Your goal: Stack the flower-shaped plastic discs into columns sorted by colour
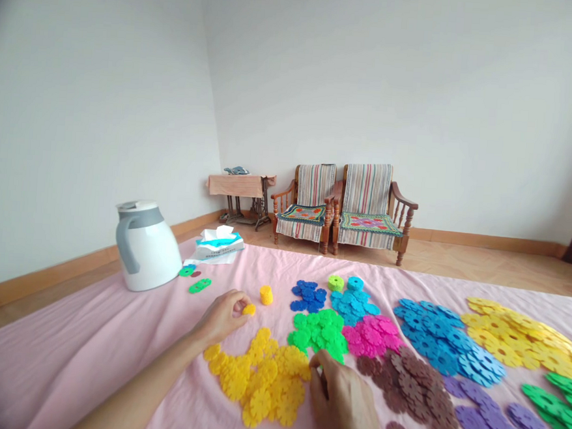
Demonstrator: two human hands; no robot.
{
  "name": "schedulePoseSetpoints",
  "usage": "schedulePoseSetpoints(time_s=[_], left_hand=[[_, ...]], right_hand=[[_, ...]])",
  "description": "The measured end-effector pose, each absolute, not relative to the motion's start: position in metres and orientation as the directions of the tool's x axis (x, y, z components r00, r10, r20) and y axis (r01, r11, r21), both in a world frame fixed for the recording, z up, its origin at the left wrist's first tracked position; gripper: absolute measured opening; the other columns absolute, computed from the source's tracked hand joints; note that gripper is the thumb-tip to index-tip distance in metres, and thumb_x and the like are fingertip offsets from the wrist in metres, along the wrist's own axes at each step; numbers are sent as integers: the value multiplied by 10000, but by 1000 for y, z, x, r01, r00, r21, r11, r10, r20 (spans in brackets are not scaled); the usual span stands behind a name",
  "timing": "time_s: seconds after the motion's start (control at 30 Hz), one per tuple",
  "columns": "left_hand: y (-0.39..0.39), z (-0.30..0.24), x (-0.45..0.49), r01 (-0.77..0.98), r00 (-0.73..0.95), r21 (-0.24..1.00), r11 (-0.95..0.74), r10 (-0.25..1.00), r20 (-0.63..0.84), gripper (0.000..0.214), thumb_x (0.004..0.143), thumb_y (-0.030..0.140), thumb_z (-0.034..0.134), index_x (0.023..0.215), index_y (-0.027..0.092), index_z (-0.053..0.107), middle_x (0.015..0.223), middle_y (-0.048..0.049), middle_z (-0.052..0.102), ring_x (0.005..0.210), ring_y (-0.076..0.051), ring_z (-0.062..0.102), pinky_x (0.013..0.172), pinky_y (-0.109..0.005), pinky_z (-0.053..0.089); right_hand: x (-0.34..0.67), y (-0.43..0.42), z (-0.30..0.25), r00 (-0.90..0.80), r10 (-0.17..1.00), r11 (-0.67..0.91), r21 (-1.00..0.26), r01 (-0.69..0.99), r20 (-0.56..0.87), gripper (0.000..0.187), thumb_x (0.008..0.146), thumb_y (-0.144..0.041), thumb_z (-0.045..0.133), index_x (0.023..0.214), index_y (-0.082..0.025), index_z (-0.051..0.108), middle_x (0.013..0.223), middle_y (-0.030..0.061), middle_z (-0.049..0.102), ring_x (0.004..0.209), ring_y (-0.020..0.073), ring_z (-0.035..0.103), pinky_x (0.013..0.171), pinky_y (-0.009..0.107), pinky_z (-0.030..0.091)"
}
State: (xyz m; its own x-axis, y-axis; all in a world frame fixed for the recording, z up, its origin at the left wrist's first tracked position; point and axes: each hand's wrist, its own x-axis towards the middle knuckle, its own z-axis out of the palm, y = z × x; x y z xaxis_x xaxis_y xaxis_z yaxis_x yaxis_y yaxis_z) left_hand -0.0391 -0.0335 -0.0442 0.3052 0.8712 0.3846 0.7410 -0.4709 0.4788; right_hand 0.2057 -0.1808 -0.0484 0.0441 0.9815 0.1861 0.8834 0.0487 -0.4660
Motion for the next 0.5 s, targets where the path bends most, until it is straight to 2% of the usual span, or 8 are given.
schedulePoseSetpoints(time_s=[0.27, 0.5], left_hand=[[-31, -41, -48, 741, 266, 509, -438, 887, 377, 158, 663, 160, 641, 818, 172, 609, 788, 2, 611, 679, -115, 556, 651, -209, 425], [-30, -44, -45, 760, 279, 487, -431, 893, 354, 136, 636, 108, 629, 758, 168, 625, 751, 8, 611, 660, -110, 551, 621, -200, 407]], right_hand=[[204, -181, -46, 37, 984, 48, -458, 888, 175, 249, 837, -266, 341, 857, -252, 589, 662, -13, 672, 601, 153, 608, 520, 240, 281], [204, -182, -46, 47, 983, 43, -466, 884, 179, 251, 835, -275, 343, 848, -253, 592, 667, -12, 680, 611, 152, 616, 518, 236, 287]])
